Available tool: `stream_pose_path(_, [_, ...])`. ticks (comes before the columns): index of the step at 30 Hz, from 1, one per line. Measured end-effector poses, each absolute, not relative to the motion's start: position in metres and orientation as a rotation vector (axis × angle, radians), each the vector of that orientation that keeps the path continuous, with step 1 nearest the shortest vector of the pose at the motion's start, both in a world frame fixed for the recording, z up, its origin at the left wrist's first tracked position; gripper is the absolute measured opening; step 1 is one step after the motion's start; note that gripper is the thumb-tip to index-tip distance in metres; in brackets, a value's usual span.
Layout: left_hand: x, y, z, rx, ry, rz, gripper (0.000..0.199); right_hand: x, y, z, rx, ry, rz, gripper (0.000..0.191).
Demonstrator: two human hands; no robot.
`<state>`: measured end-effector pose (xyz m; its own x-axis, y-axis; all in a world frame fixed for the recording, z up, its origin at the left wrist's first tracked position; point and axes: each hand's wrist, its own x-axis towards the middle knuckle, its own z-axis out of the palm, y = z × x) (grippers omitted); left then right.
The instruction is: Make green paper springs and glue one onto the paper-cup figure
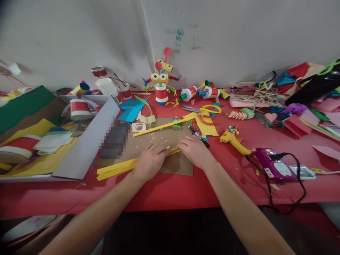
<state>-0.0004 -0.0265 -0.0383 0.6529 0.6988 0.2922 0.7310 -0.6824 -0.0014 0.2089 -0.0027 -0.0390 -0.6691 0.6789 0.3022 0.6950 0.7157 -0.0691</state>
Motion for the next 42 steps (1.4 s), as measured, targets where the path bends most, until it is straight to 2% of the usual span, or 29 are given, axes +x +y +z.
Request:
stream_pose_path(8, [0.000,-0.034,-0.031,-2.800,-1.178,-0.273,0.025,0.210,-0.014,-0.036,-1.107,-2.667,-0.132,0.019])
stream_pose_path(19, [0.007,-0.040,-0.031,-2.736,-1.039,-0.175,0.023,0.213,-0.022,-0.046,-1.183,-2.540,-0.040,0.025])
stream_pose_path(24, [0.009,-0.043,-0.034,-2.690,-1.014,-0.218,0.023,0.209,-0.032,-0.042,-1.283,-2.572,-0.160,0.025])
stream_pose_path(29, [0.008,-0.050,-0.033,-2.658,-1.057,-0.221,0.020,0.209,-0.045,-0.044,-1.334,-2.526,-0.287,0.036])
stream_pose_path(35, [0.010,-0.055,-0.034,-2.622,-1.178,-0.156,0.019,0.202,-0.051,-0.043,-1.439,-2.505,-0.261,0.037])
stream_pose_path(38, [0.014,-0.048,-0.032,-2.617,-1.160,-0.143,0.019,0.217,-0.050,-0.036,-1.564,-2.389,-0.287,0.037])
stream_pose_path(42, [0.017,-0.038,-0.029,-2.658,-1.188,-0.114,0.019,0.266,-0.048,-0.027,-2.079,-1.986,-0.444,0.042])
